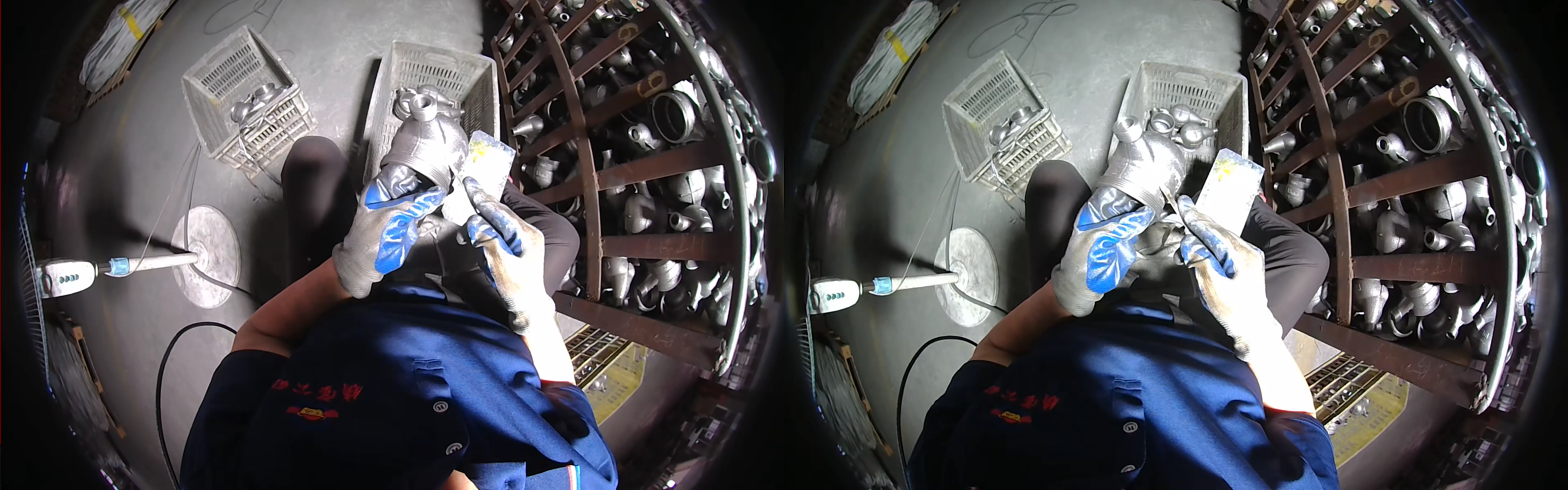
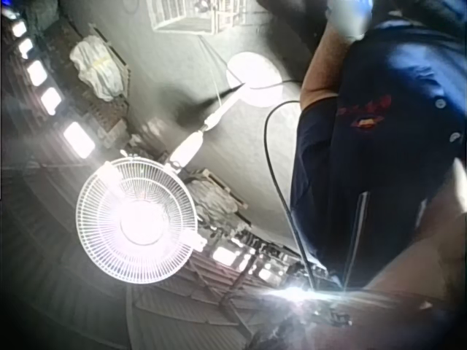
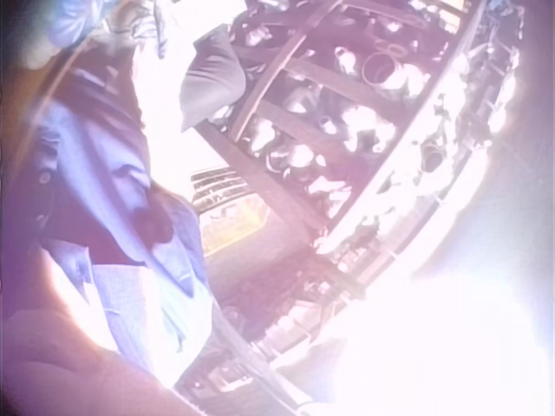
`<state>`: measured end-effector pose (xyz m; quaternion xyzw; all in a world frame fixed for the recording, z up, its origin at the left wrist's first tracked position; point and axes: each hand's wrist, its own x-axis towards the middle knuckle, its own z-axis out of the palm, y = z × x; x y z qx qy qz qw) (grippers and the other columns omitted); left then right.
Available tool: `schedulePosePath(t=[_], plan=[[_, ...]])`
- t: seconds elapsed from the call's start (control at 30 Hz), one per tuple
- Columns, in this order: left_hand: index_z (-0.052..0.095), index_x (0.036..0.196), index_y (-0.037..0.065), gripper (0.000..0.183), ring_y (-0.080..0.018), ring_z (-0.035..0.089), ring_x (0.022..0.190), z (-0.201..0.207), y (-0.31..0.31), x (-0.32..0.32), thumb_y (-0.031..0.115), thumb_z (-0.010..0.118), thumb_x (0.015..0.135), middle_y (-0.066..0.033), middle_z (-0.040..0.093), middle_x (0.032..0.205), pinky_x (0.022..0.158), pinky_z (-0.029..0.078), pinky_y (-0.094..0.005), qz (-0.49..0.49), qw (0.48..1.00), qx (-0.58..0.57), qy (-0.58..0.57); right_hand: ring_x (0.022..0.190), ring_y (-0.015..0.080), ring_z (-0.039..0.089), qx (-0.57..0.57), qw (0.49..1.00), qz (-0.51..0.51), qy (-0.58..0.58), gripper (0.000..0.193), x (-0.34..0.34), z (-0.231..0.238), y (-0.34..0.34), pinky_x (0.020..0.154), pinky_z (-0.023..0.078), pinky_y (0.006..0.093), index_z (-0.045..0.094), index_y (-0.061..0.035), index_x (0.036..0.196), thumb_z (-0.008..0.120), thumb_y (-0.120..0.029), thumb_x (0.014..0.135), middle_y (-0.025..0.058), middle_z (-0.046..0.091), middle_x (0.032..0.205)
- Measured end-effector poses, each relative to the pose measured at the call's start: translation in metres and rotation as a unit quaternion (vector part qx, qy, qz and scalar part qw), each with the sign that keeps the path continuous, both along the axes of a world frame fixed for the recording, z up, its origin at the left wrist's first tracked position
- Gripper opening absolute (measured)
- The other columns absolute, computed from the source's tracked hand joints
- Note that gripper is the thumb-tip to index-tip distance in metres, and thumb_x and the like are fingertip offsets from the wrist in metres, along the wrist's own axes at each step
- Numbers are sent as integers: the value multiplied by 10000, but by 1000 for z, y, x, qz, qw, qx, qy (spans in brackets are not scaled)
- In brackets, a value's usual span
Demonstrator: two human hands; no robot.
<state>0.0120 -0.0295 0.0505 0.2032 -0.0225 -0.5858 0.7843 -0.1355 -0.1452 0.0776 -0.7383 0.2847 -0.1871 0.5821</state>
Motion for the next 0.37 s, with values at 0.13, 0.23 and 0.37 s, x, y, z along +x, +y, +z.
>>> schedulePosePath(t=[0.13,0.23,0.37], plan=[[518,1166,-26,336,-195,619,945,-4,1,4,-61,567,836,-130,590,1054,805,557,-306,-6,999,31,12,795,108,571,94,995,22,23,327,-4,6,-1,776,470,244,561,52,1174,543,-25,857,115,644,1037],[522,1160,-27,329,-195,620,946,-5,1,4,-62,566,835,-134,589,1057,813,553,-302,-18,999,-29,34,789,124,583,74,997,24,-5,341,-3,2,-3,777,476,261,563,42,1174,551,-23,840,109,650,1018],[523,1160,-24,332,-200,620,952,-3,3,4,-61,566,833,-140,589,1068,819,551,-307,-18,999,10,37,845,129,601,-225,973,33,-31,337,1,-5,-7,778,468,248,580,24,1166,552,-18,833,114,656,980]])
